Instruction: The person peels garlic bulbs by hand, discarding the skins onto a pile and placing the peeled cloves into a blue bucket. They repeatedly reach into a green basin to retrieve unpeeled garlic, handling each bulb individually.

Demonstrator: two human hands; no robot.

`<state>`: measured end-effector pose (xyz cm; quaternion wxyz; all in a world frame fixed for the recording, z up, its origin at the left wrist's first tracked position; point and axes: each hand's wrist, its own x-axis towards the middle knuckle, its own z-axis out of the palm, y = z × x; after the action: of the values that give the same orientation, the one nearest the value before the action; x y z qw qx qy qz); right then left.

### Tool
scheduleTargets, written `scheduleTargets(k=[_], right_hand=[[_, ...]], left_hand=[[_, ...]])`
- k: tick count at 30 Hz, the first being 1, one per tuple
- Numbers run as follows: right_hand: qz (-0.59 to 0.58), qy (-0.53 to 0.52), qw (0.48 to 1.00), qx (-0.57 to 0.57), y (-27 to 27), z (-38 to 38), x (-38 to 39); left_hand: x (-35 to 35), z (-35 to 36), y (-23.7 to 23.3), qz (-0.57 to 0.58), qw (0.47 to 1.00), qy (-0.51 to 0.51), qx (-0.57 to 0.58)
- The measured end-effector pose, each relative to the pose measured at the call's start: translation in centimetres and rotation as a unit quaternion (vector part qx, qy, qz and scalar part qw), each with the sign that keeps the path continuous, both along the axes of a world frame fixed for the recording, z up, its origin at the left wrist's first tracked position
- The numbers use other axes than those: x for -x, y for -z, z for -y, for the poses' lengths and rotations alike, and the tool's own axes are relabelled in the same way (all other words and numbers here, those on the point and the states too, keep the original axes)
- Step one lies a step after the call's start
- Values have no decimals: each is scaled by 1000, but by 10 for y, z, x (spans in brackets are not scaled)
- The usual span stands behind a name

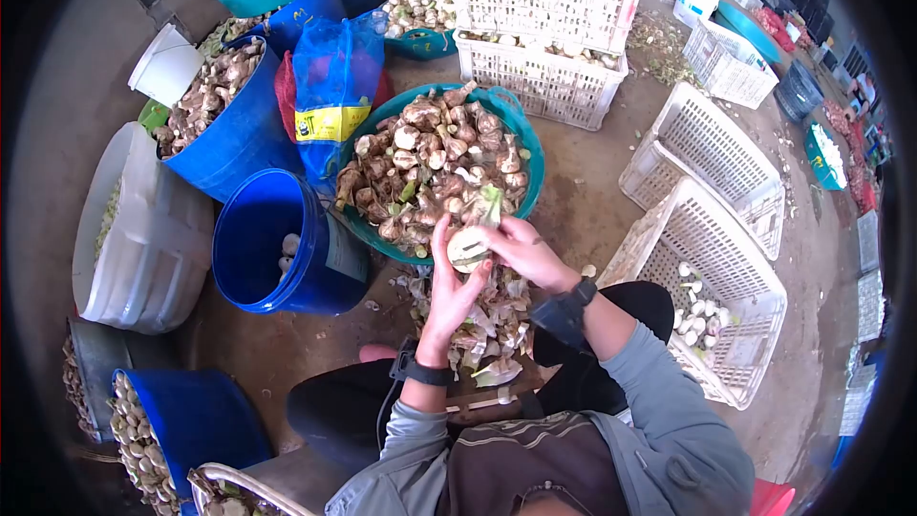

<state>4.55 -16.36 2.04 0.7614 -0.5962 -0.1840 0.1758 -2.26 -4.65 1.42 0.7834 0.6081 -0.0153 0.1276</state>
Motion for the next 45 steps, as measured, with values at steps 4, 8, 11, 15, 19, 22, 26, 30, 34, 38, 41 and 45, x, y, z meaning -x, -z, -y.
scheduleTargets(k=[4, 8, 11, 15, 19, 22, 26, 30, 34, 38, 41, 45], right_hand=[[-41, -100, 994, 21, 2, 1, 6], [182, 34, 979, 80, 14, -2, 9], [396, 128, 882, 222, 21, 4, 7], [287, 67, 954, 63, 32, 0, -2], [-47, -30, 998, -34, 33, 2, -2], [-78, -54, 995, 35, 18, 8, 1], [-219, -123, 952, -176, 12, 13, 3], [-101, 24, 993, -48, 24, 4, 2], [134, 29, 989, 48, 18, -2, 13], [-210, 4, 935, -285, 11, 12, -9], [-321, 3, 906, -276, 14, 12, -8], [-249, -132, 865, -416, -2, 16, -20]], left_hand=[[-16, 5, 21, 28, 982, -186, 33], [-22, 0, 14, -17, 975, -142, 172], [-25, -13, 13, -136, 953, -94, 253], [-20, -26, 8, -246, 935, 82, 240], [-9, -6, 11, 57, 918, -155, -360], [-9, -18, 21, 20, 979, -109, -171], [-16, -52, 19, -146, 949, 176, 217], [-19, -37, 8, -202, 977, 71, 16], [-19, -11, 20, -134, 988, -60, 45], [-11, -21, 22, -62, 981, 100, 154], [-16, -29, 27, -86, 979, 89, 165], [-30, -23, 62, -88, 855, 41, 510]])
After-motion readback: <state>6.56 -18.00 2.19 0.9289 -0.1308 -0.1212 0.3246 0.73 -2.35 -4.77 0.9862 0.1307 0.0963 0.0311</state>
